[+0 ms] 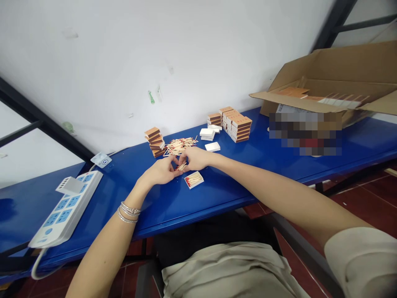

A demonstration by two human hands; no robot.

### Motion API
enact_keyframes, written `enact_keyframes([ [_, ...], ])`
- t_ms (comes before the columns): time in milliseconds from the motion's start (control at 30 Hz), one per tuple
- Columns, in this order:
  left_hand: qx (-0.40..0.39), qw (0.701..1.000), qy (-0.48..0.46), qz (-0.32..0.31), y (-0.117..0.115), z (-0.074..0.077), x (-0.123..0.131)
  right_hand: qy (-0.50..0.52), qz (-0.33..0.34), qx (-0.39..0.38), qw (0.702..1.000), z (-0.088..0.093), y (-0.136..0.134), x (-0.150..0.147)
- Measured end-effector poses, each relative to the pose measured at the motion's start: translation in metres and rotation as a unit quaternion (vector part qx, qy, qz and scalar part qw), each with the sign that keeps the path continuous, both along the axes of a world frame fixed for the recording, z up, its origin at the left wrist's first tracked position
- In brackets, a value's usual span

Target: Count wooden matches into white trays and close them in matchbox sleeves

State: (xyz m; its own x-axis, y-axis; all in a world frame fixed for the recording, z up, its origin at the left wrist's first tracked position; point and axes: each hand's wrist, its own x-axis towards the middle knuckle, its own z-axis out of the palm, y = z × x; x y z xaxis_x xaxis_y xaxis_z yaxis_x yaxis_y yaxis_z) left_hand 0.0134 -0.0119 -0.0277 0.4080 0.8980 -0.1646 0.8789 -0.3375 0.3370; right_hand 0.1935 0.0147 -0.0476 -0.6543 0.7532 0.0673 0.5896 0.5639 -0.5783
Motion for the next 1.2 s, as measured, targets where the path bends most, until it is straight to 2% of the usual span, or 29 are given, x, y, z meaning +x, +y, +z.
enact_keyframes([
  [200,0.037,0.999,0.003,-0.01,-0.001,0.0,0.0,-0.017,0.005,0.017,1.0,0.004,-0.004,-0.001],
  [367,0.092,0.994,-0.001,-0.052,0.0,-0.001,0.0,-0.026,0.002,0.036,0.999,0.007,-0.007,-0.001],
  [600,0.082,0.996,-0.004,-0.038,-0.002,-0.001,0.002,-0.046,-0.002,0.053,0.998,0.014,-0.012,0.001],
  [1200,0.075,0.995,-0.008,-0.062,-0.001,-0.001,0.001,-0.014,0.029,0.053,0.998,0.006,-0.006,0.001],
])
